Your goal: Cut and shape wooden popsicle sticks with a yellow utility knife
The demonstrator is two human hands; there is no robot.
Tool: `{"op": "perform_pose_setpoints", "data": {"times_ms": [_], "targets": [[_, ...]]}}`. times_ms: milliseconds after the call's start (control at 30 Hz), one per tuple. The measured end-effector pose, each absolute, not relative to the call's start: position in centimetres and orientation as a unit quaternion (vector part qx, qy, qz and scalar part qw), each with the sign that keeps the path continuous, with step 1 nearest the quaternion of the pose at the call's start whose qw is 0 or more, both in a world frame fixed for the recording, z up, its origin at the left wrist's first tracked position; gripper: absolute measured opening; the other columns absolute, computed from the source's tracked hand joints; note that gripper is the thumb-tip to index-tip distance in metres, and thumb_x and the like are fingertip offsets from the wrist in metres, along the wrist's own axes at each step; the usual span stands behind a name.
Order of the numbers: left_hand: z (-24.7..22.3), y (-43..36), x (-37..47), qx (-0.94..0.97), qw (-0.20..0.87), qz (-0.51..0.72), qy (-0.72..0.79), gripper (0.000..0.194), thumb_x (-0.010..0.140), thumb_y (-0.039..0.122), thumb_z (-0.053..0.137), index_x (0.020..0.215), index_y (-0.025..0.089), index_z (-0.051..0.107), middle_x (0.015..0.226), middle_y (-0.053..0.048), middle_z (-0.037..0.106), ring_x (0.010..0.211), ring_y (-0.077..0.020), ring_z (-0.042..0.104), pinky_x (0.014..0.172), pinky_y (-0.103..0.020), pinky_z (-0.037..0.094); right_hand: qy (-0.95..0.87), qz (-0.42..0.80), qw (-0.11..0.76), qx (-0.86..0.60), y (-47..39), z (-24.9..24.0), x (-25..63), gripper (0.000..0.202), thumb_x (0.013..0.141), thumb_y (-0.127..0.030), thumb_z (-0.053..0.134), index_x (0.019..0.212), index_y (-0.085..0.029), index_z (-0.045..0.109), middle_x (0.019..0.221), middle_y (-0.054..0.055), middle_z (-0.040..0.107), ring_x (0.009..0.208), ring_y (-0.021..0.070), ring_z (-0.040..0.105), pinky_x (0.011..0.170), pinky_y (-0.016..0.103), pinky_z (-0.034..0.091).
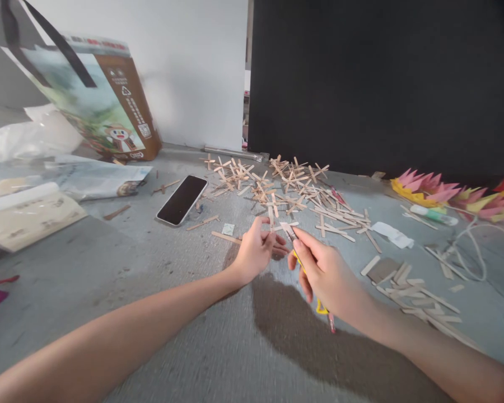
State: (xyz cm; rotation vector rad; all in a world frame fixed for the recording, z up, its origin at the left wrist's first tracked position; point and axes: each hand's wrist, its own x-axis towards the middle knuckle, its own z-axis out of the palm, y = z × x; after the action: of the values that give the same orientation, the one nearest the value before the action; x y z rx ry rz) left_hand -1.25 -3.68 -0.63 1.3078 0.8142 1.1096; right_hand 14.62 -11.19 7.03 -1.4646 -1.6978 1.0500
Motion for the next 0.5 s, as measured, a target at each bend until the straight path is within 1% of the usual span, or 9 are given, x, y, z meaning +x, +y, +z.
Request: {"op": "perform_pose_setpoints", "data": {"times_ms": [33,100,133,200,233,300,367,433,500], "targets": [[-0.7,-3.6,-1.2,0.541,0.593,0.483,0.349,0.034,0.097,0.044,0.061,0.116,0.022,0.044,0.081,-0.003,0.074,0.067,-0.0202,0.076,0.066,-0.034,0.063,-0.67,0.359,0.331,-0.558,-11.4,7.5,14.7,0.039,0.107,-0.05,0.038,0.128,-0.024,0.059,0.074,-0.002,0.063,0.033,0.0083,0.047,0.036,0.024,0.041],[-0.7,-3.6,-1.1,0.527,0.607,0.49,0.337,0.037,0.096,0.046,0.064,0.115,0.022,0.043,0.082,-0.003,0.073,0.066,-0.019,0.075,0.065,-0.033,0.063,-0.712,0.29,0.329,-0.548,-11.5,8.3,15.0,0.034,0.108,-0.046,0.039,0.116,-0.023,0.062,0.067,-0.002,0.061,0.038,0.0101,0.047,0.043,0.025,0.043],[-0.6,-3.6,-1.0,0.53,0.615,0.486,0.324,0.039,0.095,0.047,0.065,0.114,0.022,0.042,0.082,-0.003,0.073,0.065,-0.0185,0.075,0.066,-0.033,0.063,-0.727,0.251,0.332,-0.545,-11.2,8.4,15.3,0.033,0.108,-0.045,0.039,0.113,-0.023,0.062,0.063,-0.003,0.058,0.041,0.0112,0.048,0.046,0.026,0.042],[-0.3,-3.8,-1.0,0.539,0.632,0.473,0.293,0.04,0.095,0.048,0.065,0.114,0.022,0.041,0.082,-0.002,0.073,0.066,-0.0179,0.075,0.069,-0.034,0.063,-0.744,0.138,0.349,-0.552,-10.2,8.2,16.0,0.031,0.105,-0.044,0.046,0.118,-0.022,0.063,0.062,-0.002,0.058,0.046,0.0134,0.051,0.05,0.027,0.042],[-0.1,-3.9,-1.0,0.541,0.641,0.467,0.279,0.04,0.095,0.047,0.065,0.113,0.022,0.04,0.083,-0.002,0.073,0.067,-0.0178,0.075,0.07,-0.035,0.063,-0.749,0.091,0.354,-0.553,-9.4,7.8,16.4,0.033,0.104,-0.043,0.05,0.125,-0.021,0.062,0.065,-0.001,0.061,0.05,0.0145,0.054,0.054,0.027,0.044],[0.2,-4.1,-1.1,0.54,0.66,0.453,0.261,0.039,0.096,0.045,0.065,0.113,0.022,0.038,0.084,-0.002,0.073,0.067,-0.0178,0.075,0.071,-0.035,0.063,-0.763,0.035,0.352,-0.541,-7.8,6.6,17.2,0.037,0.103,-0.039,0.052,0.134,-0.021,0.06,0.073,0.002,0.068,0.057,0.0162,0.062,0.061,0.027,0.048],[0.6,-4.2,-1.2,0.541,0.678,0.43,0.25,0.037,0.096,0.042,0.064,0.112,0.022,0.038,0.083,-0.002,0.073,0.066,-0.0179,0.075,0.068,-0.033,0.061,-0.791,-0.012,0.337,-0.51,-6.4,5.3,18.2,0.04,0.104,-0.034,0.051,0.141,-0.022,0.057,0.08,0.003,0.073,0.06,0.0164,0.065,0.062,0.027,0.049],[0.8,-4.4,-1.4,0.55,0.689,0.408,0.24,0.034,0.097,0.04,0.064,0.11,0.023,0.037,0.078,0.0,0.072,0.062,-0.0173,0.073,0.062,-0.03,0.057,-0.825,-0.036,0.312,-0.47,-5.4,4.1,19.0,0.037,0.105,-0.03,0.05,0.14,-0.025,0.059,0.103,0.007,0.079,0.066,0.0162,0.07,0.065,0.027,0.051],[1.0,-4.5,-1.5,0.559,0.691,0.395,0.231,0.034,0.097,0.039,0.063,0.109,0.024,0.035,0.072,0.002,0.07,0.058,-0.0164,0.07,0.058,-0.027,0.054,-0.844,-0.047,0.296,-0.445,-4.9,3.2,19.6,0.032,0.105,-0.03,0.051,0.134,-0.024,0.063,0.113,0.009,0.079,0.074,0.0178,0.074,0.069,0.028,0.053]]}}
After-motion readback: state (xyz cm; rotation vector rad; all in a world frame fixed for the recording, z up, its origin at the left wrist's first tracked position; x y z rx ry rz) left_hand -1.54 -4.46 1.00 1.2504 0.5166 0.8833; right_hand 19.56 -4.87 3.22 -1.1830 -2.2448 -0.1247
